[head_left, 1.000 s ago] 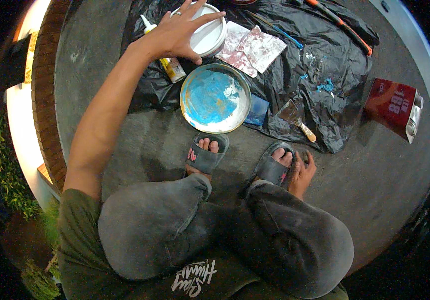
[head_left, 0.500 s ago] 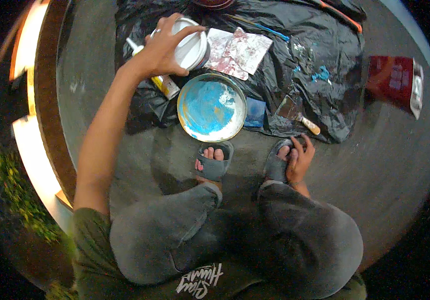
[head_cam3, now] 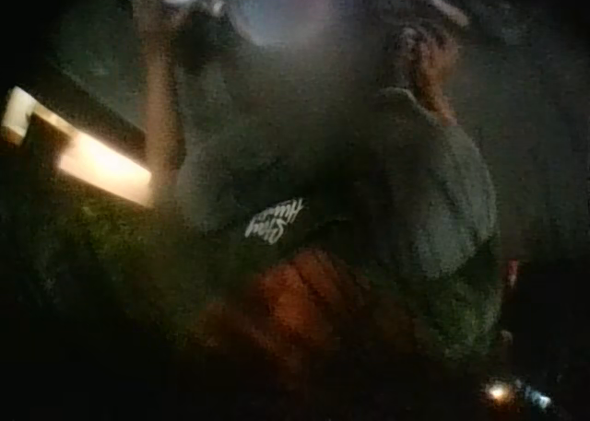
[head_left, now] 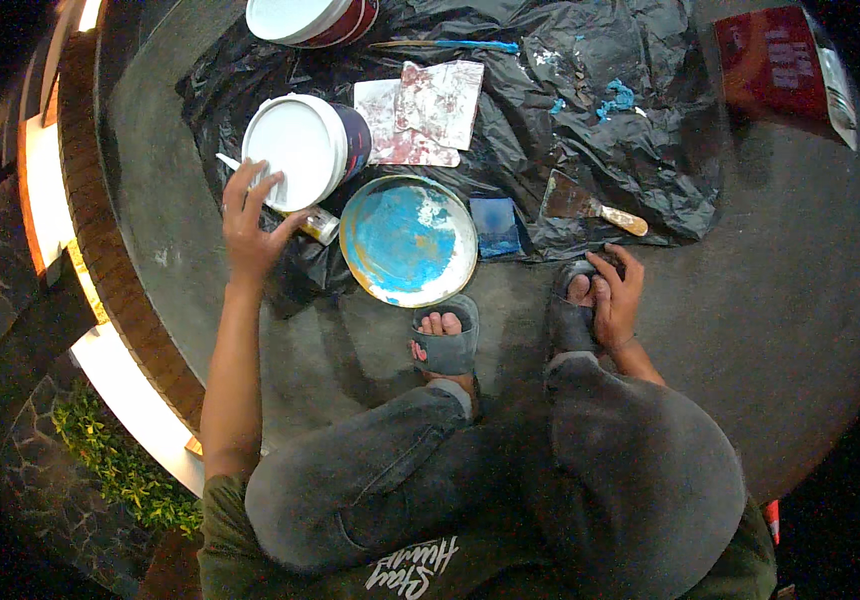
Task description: The person sits on the floor and uses a putty knife to scrape and mix blue paint in a round container. They then open a white paint can, scoop white paint into the blue mixture, and continue mixing the two colors together.
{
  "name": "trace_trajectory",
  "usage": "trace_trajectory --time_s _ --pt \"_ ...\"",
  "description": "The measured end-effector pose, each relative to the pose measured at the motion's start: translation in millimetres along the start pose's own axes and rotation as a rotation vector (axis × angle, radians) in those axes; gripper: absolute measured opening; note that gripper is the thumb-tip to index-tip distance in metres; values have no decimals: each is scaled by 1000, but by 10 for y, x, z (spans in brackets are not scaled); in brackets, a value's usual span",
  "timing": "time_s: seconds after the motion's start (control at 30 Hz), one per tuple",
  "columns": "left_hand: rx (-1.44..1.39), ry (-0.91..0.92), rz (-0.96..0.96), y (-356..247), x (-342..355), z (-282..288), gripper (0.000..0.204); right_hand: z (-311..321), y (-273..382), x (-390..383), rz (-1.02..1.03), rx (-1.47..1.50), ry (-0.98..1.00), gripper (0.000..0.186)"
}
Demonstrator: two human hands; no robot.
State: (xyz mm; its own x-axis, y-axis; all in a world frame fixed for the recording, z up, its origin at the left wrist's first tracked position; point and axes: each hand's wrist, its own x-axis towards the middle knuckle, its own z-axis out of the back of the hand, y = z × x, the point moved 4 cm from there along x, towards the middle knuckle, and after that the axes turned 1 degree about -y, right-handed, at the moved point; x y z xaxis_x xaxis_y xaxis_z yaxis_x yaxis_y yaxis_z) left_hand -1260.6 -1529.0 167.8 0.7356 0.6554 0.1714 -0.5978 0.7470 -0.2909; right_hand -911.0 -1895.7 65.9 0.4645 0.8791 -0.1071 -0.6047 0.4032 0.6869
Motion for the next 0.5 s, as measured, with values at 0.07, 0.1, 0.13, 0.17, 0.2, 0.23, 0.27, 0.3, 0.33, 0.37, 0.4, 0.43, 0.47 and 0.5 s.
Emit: trace_trajectory --time_s 0.07,0.1,0.13,0.17,0.2,0.23,0.27,0.3,0.33,0.37,0.4,0.43,0.47,0.5 --pt "54 -9 -30 12 -40 12 49 0 -27 8 -20 13 5 40" --pt "77 -11 -57 20 -53 51 45 -4 -29 17 -30 25 9 41" --pt "99 -13 -83 28 -67 82 41 -12 -35 23 -40 36 13 42" --pt "86 5 -92 43 -81 100 36 -24 -40 21 -34 22 20 43" --pt "78 20 -99 40 -63 142 32 -41 -44 38 -23 10 27 44" --pt "70 35 -105 38 -48 183 28 -51 -52 50 -11 -2 35 45" --pt "78 11 -51 53 -38 227 26 -41 -75 35 -10 -8 38 46" --pt "95 -17 1 36 22 281 24 -39 -99 31 -3 -8 36 47" --pt "114 -44 48 26 85 347 22 -35 -57 43 2 -5 33 48" --pt "60 -95 169 41 157 374 22 15 -45 53 -35 -21 71 49" --pt "6 -149 291 54 228 378 23 22 -34 58 -34 -2 73 48" --pt "-50 -205 411 115 276 396 24 21 -41 60 -33 15 75 48" --pt "-41 -154 479 236 285 403 26 9 -51 54 -34 31 76 47" --pt "-39 -104 549 350 289 391 29 9 -68 44 -45 30 97 44"
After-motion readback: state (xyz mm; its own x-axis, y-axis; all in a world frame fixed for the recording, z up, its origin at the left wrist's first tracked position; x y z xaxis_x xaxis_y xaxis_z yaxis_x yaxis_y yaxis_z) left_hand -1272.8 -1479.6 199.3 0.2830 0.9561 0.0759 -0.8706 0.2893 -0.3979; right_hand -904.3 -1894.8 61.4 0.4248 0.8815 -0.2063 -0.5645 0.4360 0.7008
